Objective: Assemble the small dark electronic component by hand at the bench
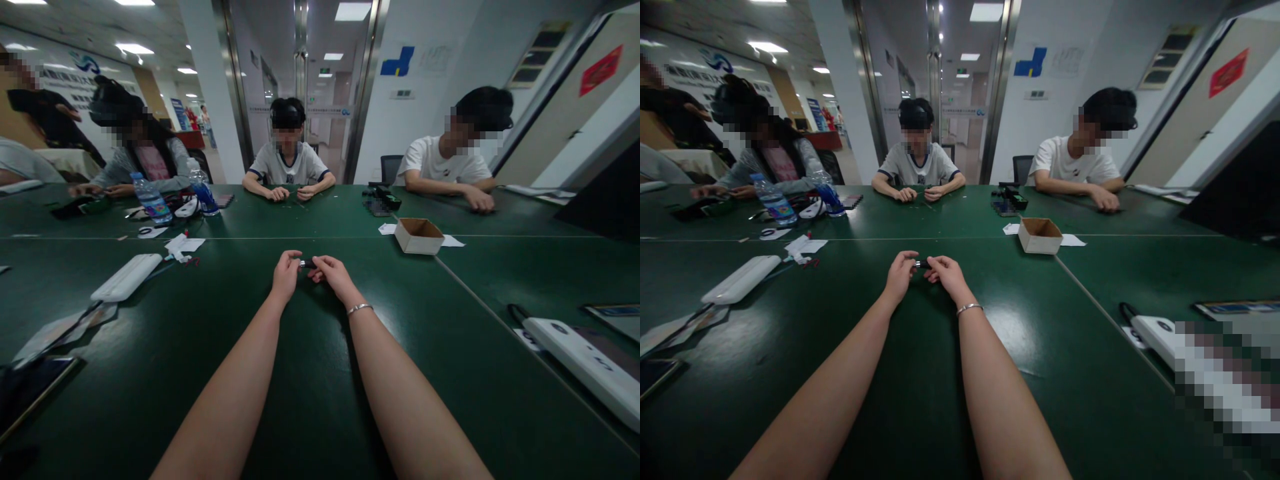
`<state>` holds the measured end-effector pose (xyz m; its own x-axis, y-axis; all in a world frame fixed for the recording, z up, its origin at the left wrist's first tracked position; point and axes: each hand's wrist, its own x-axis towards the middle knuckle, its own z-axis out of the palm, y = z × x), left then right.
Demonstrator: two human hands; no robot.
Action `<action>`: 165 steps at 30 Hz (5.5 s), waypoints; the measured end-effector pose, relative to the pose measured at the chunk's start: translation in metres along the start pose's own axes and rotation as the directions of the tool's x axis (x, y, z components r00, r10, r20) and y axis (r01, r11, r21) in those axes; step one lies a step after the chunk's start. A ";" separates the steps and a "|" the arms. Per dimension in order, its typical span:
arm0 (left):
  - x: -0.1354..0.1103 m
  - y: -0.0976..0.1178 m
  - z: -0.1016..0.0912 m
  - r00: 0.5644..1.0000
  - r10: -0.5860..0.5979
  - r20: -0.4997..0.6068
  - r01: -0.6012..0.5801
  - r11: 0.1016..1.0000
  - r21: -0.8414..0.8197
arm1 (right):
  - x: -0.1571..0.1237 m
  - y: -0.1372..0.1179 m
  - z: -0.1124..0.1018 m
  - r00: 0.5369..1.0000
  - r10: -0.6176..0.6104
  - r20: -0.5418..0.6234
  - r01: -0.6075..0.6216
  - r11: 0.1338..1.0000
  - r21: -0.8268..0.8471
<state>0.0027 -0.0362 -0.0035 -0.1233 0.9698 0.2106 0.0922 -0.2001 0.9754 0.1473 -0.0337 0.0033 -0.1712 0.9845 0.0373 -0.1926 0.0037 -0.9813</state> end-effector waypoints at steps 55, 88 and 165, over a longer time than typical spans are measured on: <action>0.002 -0.009 0.002 0.999 0.051 0.005 -0.051 0.990 0.128 | 0.003 0.004 -0.002 1.000 -0.007 -0.013 0.007 1.000 0.007; -0.003 -0.003 0.000 0.996 0.079 0.027 -0.083 0.977 0.197 | 0.002 0.001 0.001 1.000 -0.001 -0.023 0.001 1.000 -0.022; -0.001 -0.007 0.001 0.986 0.143 0.087 -0.155 0.978 0.139 | -0.003 -0.004 -0.002 0.996 -0.053 0.065 0.057 0.997 -0.060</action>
<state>0.0031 -0.0360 -0.0104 -0.0229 0.9394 0.3419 0.2465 -0.3262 0.9126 0.1505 -0.0361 0.0065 -0.2230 0.9695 0.1018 -0.1442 0.0705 -0.9870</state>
